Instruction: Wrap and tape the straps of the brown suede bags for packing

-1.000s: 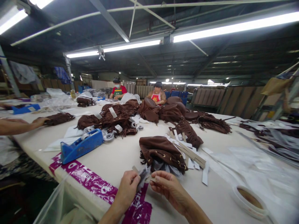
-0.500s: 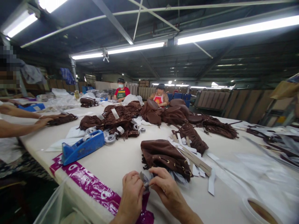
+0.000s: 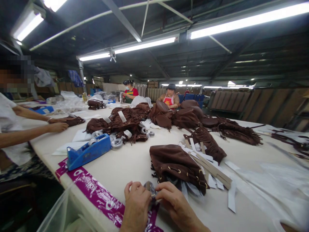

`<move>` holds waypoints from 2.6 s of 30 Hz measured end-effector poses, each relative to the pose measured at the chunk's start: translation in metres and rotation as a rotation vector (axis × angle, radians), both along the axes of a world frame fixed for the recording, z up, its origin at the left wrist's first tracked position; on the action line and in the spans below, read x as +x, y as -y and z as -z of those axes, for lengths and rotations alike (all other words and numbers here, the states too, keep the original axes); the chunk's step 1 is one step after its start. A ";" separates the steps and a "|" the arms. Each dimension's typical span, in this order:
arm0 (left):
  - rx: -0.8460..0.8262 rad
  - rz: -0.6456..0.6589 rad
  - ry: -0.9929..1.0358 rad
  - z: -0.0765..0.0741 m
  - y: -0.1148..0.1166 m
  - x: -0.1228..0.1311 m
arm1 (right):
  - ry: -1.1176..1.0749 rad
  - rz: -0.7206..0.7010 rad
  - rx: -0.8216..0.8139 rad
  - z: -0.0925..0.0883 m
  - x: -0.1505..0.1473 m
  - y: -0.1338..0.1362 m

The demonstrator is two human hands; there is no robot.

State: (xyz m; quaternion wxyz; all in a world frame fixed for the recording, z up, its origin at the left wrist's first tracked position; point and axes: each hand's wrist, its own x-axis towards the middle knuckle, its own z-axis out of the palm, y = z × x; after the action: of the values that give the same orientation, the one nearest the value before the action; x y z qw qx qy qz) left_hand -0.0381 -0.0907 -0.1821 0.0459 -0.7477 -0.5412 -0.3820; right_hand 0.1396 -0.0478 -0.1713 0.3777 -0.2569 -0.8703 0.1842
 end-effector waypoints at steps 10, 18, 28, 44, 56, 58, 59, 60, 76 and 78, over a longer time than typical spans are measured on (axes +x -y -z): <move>-0.160 0.065 -0.024 0.002 -0.004 -0.012 | -0.069 -0.044 -0.007 0.003 -0.001 0.000; -0.168 0.176 -0.105 -0.001 -0.006 -0.015 | 0.177 -0.089 0.185 -0.009 0.000 0.002; -0.187 0.153 -0.084 0.003 -0.007 -0.012 | 0.273 -0.037 0.150 -0.007 -0.010 0.001; -0.257 0.184 0.150 -0.011 -0.002 -0.011 | -0.075 0.126 -0.236 0.002 -0.019 0.013; -0.291 0.086 0.174 -0.009 -0.008 0.002 | -0.113 0.207 -0.257 0.010 -0.025 0.015; -0.274 0.105 0.162 -0.008 -0.009 0.000 | -0.139 0.213 -0.324 0.008 -0.023 0.014; -0.264 0.117 0.151 -0.007 -0.008 -0.001 | -0.151 0.207 -0.364 0.007 -0.021 0.012; -0.252 0.129 0.139 -0.007 -0.008 -0.001 | -0.159 0.188 -0.402 0.004 -0.019 0.010; -0.140 0.202 0.013 -0.004 -0.008 -0.012 | 0.021 0.188 -0.130 -0.017 -0.030 -0.003; -0.129 0.173 0.055 -0.004 -0.007 -0.013 | -0.063 0.165 -0.147 -0.012 -0.030 -0.001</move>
State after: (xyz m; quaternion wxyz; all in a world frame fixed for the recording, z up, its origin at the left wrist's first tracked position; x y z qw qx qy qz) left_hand -0.0508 -0.0834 -0.1785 -0.0503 -0.7823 -0.4991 -0.3693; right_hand 0.1101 -0.0469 -0.1597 0.3990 -0.3487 -0.8180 0.2239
